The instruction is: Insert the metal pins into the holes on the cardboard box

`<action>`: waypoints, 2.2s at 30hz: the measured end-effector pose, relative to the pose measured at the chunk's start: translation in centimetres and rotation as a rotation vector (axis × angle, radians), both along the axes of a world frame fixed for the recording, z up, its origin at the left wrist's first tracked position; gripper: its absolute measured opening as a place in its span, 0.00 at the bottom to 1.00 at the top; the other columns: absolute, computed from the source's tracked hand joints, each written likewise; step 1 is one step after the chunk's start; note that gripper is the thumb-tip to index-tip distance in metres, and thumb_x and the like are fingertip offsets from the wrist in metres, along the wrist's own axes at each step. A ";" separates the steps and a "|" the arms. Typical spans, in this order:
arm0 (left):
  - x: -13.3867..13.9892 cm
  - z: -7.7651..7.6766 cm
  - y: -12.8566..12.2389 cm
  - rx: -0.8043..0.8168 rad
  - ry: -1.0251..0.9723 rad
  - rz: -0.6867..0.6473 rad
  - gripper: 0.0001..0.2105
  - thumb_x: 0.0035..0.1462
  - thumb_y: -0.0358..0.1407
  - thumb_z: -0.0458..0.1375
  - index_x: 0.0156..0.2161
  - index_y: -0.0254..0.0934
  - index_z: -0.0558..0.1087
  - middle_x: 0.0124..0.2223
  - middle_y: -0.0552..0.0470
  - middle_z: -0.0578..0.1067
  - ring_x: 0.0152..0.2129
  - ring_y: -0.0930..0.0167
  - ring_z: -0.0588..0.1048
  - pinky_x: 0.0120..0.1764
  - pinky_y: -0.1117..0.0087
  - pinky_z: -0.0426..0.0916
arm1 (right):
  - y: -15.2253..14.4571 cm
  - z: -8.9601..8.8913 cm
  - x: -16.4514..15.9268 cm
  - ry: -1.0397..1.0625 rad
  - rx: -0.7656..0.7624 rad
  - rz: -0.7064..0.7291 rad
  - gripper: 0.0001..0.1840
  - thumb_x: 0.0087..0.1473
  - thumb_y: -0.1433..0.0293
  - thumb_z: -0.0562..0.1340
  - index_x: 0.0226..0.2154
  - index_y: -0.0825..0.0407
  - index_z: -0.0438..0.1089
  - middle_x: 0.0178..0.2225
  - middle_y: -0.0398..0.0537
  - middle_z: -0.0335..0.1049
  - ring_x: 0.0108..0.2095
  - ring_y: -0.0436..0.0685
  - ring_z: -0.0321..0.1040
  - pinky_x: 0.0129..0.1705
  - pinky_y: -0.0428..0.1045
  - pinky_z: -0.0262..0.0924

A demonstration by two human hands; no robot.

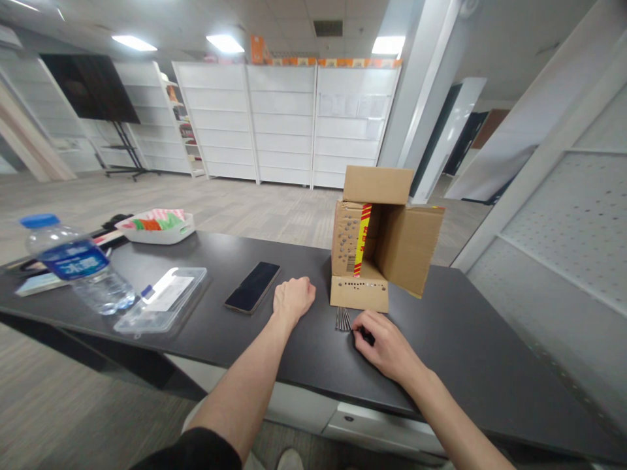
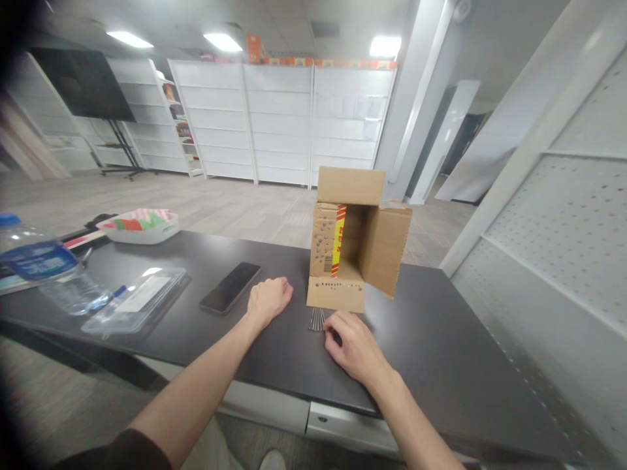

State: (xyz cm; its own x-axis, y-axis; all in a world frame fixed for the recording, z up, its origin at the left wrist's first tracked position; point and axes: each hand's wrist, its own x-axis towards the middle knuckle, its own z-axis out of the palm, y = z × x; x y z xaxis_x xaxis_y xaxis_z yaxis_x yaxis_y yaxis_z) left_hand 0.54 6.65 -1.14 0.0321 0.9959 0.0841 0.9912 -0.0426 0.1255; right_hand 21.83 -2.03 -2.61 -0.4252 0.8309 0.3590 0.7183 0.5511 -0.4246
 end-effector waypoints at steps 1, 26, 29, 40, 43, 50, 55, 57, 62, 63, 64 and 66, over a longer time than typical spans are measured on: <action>0.0 0.0 0.0 -0.002 -0.001 0.000 0.19 0.59 0.39 0.42 0.40 0.37 0.75 0.38 0.39 0.77 0.37 0.60 0.77 0.39 0.63 0.67 | 0.0 0.0 0.0 -0.001 0.001 0.002 0.07 0.52 0.78 0.55 0.32 0.50 0.63 0.32 0.44 0.64 0.34 0.54 0.61 0.38 0.49 0.56; 0.1 0.4 -0.2 -0.037 -0.002 0.010 0.19 0.59 0.39 0.42 0.40 0.37 0.75 0.39 0.39 0.77 0.37 0.59 0.76 0.39 0.62 0.67 | -0.2 0.7 -0.2 0.006 0.017 -0.059 0.05 0.54 0.74 0.54 0.32 0.50 0.64 0.31 0.45 0.66 0.33 0.54 0.63 0.37 0.48 0.58; 0.1 0.4 -0.1 -0.039 -0.003 0.005 0.19 0.59 0.39 0.42 0.40 0.37 0.75 0.39 0.39 0.77 0.38 0.59 0.76 0.39 0.62 0.67 | 0.4 0.6 0.1 0.023 0.017 -0.159 0.05 0.56 0.71 0.53 0.33 0.50 0.65 0.31 0.46 0.67 0.33 0.54 0.63 0.37 0.49 0.58; 0.0 0.3 0.0 -0.026 0.002 0.002 0.19 0.59 0.39 0.42 0.40 0.37 0.75 0.38 0.40 0.77 0.37 0.60 0.77 0.39 0.63 0.67 | 4.7 2.0 2.0 0.027 -0.079 -0.430 0.09 0.53 0.70 0.55 0.39 0.49 0.64 0.29 0.44 0.71 0.29 0.54 0.67 0.32 0.47 0.55; 0.1 0.3 0.0 -0.028 0.002 0.005 0.19 0.59 0.39 0.43 0.40 0.38 0.75 0.38 0.40 0.77 0.37 0.60 0.77 0.39 0.63 0.67 | 5.4 2.6 1.7 0.007 -0.105 -0.464 0.09 0.52 0.70 0.55 0.39 0.49 0.63 0.28 0.43 0.70 0.28 0.53 0.67 0.30 0.46 0.54; 0.1 0.4 -0.1 -0.038 -0.013 0.005 0.19 0.59 0.39 0.42 0.40 0.37 0.75 0.39 0.39 0.77 0.38 0.59 0.76 0.39 0.62 0.66 | 6.4 2.9 1.0 -0.032 -0.151 -0.498 0.06 0.51 0.71 0.56 0.36 0.49 0.62 0.25 0.42 0.68 0.26 0.53 0.65 0.28 0.45 0.50; 0.1 0.4 -0.1 -0.028 -0.017 0.005 0.19 0.59 0.39 0.42 0.41 0.37 0.75 0.38 0.40 0.77 0.38 0.60 0.76 0.40 0.63 0.66 | 6.6 3.0 0.7 -0.061 -0.147 -0.512 0.04 0.51 0.72 0.56 0.33 0.50 0.61 0.25 0.43 0.68 0.26 0.52 0.64 0.26 0.45 0.48; 0.2 0.4 -0.1 -0.033 -0.019 0.011 0.19 0.59 0.39 0.42 0.41 0.37 0.75 0.39 0.40 0.77 0.38 0.61 0.76 0.40 0.64 0.66 | 6.7 3.1 0.6 -0.077 -0.138 -0.519 0.03 0.51 0.72 0.56 0.32 0.50 0.61 0.25 0.44 0.67 0.25 0.52 0.64 0.26 0.45 0.47; 0.1 0.3 -0.1 -0.043 -0.014 0.017 0.19 0.59 0.39 0.43 0.41 0.37 0.75 0.39 0.39 0.77 0.38 0.61 0.76 0.41 0.63 0.66 | 6.8 3.5 0.3 -0.102 -0.107 -0.552 0.03 0.50 0.72 0.57 0.31 0.50 0.61 0.24 0.44 0.66 0.24 0.52 0.62 0.25 0.45 0.46; 0.1 0.2 0.0 -0.037 -0.012 0.014 0.19 0.59 0.39 0.42 0.40 0.37 0.75 0.39 0.39 0.77 0.38 0.60 0.76 0.40 0.63 0.66 | 6.8 3.5 0.3 -0.106 -0.105 -0.558 0.03 0.50 0.72 0.57 0.31 0.50 0.61 0.24 0.44 0.67 0.24 0.52 0.62 0.25 0.45 0.46; 0.1 0.2 0.0 -0.029 -0.011 0.006 0.19 0.59 0.39 0.42 0.40 0.37 0.75 0.38 0.39 0.77 0.38 0.60 0.77 0.40 0.63 0.67 | 6.8 3.6 0.2 -0.110 -0.104 -0.564 0.03 0.50 0.72 0.57 0.31 0.50 0.61 0.24 0.44 0.67 0.24 0.52 0.63 0.25 0.45 0.46; 0.0 0.2 0.0 -0.017 -0.011 -0.005 0.19 0.59 0.39 0.42 0.39 0.38 0.75 0.37 0.40 0.78 0.37 0.59 0.77 0.39 0.62 0.67 | 6.7 3.7 0.2 -0.117 -0.105 -0.569 0.03 0.50 0.71 0.57 0.30 0.49 0.60 0.25 0.45 0.68 0.25 0.53 0.63 0.25 0.45 0.47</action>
